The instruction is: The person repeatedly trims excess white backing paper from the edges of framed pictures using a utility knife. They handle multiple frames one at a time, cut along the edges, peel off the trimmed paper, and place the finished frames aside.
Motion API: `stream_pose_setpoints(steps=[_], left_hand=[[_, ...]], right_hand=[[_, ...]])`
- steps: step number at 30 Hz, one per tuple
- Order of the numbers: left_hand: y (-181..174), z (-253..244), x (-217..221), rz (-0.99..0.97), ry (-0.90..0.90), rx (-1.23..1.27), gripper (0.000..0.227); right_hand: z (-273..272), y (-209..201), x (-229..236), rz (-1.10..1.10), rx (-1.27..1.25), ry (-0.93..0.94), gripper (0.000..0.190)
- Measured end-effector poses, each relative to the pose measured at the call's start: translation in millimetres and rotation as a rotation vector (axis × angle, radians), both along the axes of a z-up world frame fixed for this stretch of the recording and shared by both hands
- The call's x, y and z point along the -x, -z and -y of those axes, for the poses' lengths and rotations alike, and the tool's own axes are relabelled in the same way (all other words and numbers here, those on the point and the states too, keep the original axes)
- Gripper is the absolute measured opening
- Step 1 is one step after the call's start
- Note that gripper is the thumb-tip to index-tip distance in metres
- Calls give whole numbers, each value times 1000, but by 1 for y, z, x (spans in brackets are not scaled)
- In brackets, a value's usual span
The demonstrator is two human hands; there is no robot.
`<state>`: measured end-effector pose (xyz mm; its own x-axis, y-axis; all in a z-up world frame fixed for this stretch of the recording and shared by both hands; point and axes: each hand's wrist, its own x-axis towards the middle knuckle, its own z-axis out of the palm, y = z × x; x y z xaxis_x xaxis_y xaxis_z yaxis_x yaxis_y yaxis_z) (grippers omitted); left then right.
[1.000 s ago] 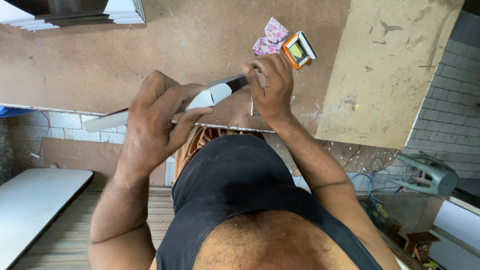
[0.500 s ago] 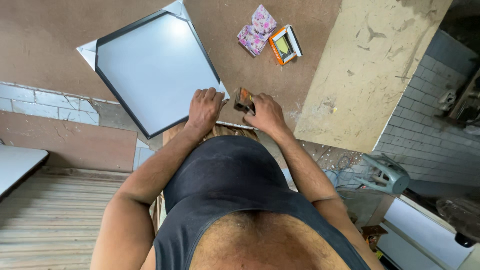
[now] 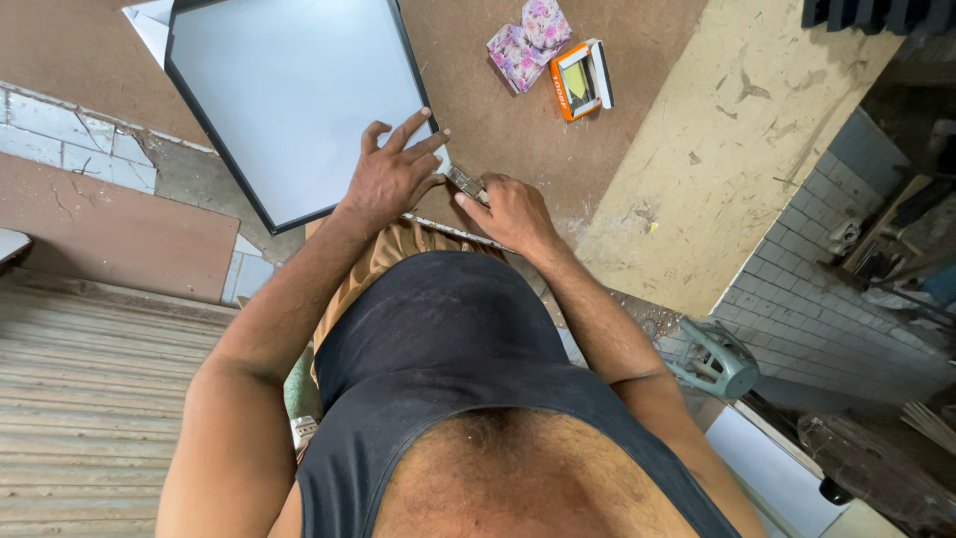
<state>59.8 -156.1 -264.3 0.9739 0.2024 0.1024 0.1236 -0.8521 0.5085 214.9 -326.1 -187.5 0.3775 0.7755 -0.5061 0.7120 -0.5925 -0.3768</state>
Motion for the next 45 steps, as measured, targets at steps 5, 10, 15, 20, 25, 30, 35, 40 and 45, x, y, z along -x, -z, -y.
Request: stream_pose_setpoints(steps=[5,10,15,20,25,30,35,40,45], left_hand=[[4,5,3,24,-25,49,24],[1,2,2,25,-30,71,24],[-2,-1,-2,14,-26,70,24],[2,1,21,18,-56,-49,45],[1,-16,116,-216,-298,-181,44],[-33,-31,173,-237,-377,-548,17],[-133,-38,170,-45,-275,-171,17],[-218,-47,148,375,-307,147,11],[-238,-66,94,557,-246,233,20]], right_hand=[[-6,3,2,11,-11,-11,52],[-4,16,0,-21,-34,22,52],[-4,28,2,24,-232,55,52],[12,9,6,179,-272,26,57],[23,-14,-4,430,-258,48,50],[-26,9,-53,660,-670,5,38],[-66,53,-107,471,-302,28,41],[-56,62,-124,453,-334,-12,18],[-57,8,-116,504,-471,86,10]])
